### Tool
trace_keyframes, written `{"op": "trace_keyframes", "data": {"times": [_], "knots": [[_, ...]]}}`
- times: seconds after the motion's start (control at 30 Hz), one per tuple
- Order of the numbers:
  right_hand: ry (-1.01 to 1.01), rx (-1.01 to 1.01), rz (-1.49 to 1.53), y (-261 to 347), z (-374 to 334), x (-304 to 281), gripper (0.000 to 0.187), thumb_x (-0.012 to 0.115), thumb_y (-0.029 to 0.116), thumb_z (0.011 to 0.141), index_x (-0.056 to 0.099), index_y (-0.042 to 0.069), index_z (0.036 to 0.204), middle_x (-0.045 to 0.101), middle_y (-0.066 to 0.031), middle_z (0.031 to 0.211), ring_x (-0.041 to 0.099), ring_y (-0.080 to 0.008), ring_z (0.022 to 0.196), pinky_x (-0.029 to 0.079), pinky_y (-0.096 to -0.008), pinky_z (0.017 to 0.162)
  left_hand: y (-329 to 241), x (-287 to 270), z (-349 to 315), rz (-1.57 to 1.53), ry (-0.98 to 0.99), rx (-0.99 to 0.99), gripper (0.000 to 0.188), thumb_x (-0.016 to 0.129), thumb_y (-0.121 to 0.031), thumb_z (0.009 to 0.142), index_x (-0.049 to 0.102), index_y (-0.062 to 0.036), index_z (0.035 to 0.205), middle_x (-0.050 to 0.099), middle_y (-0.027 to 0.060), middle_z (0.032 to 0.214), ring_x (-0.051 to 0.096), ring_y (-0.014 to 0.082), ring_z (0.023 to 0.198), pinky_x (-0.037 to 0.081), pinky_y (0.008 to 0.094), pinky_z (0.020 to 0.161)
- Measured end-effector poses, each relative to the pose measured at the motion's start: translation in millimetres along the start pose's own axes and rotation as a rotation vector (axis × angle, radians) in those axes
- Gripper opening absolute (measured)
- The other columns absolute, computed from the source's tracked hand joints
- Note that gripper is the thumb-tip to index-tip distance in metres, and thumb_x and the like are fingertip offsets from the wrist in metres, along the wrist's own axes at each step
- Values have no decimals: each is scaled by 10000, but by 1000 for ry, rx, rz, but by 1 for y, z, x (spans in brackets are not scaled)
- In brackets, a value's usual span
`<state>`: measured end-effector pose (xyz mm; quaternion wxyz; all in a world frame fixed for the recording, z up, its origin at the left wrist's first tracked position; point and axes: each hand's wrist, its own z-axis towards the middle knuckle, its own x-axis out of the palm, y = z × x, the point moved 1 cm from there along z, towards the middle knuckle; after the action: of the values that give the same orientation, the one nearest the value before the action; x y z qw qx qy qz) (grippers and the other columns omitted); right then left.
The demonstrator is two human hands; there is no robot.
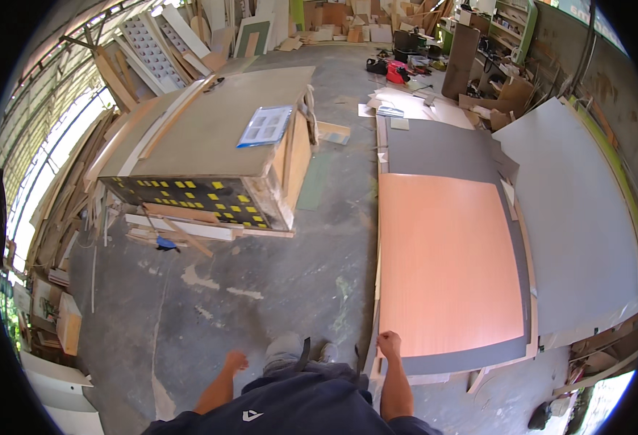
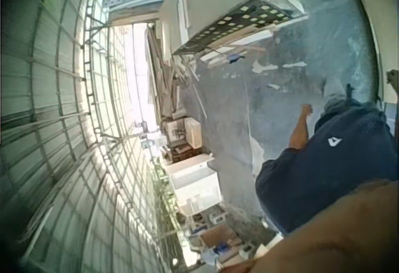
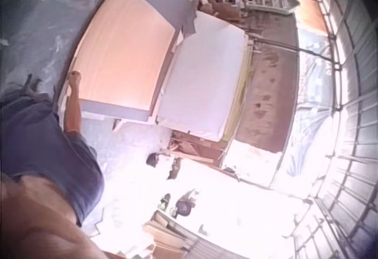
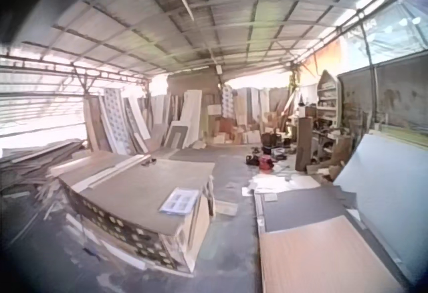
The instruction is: The person picks up white wood panels from a floor area, carries them to a workbench, and lays them out in a row on the table surface.
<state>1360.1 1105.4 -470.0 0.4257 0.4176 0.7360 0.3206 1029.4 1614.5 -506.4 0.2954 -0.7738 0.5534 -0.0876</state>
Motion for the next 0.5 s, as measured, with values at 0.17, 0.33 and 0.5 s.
{"op": "trace_keyframes", "data": {"times": [0.17, 0.33, 0.5], "knots": [[-117, -98, -212, 137, 128, 10, 321, 706, 235, 816, 677, -67, 712, 630, -144, 582, 620, -191, 522, 504, -337, 538, -59, 22, 54, 291, 253, -34, 354, 609, -280, 860, 642, 4, 1069, 703, 163, 829, 695, 256, 723, 538, 397, 560], [-309, -179, -532, 69, 256, 2, 441, 708, 185, 662, 636, -119, 973, 642, -150, 580, 663, -297, 640, 558, -389, 682, -220, 54, 167, 474, 197, -12, 343, 663, -328, 783, 712, -28, 943, 715, 147, 827, 706, 242, 780, 551, 466, 668], [-366, 432, -403, 77, 297, -13, 236, 733, 208, 576, 638, -3, 532, 638, -189, 589, 668, -340, 696, 553, -369, 774, -438, 72, 308, 1514, 179, 526, 198, 683, -274, 715, 725, -106, 810, 697, 126, 823, 673, 306, 835, 537, 431, 745]]}}
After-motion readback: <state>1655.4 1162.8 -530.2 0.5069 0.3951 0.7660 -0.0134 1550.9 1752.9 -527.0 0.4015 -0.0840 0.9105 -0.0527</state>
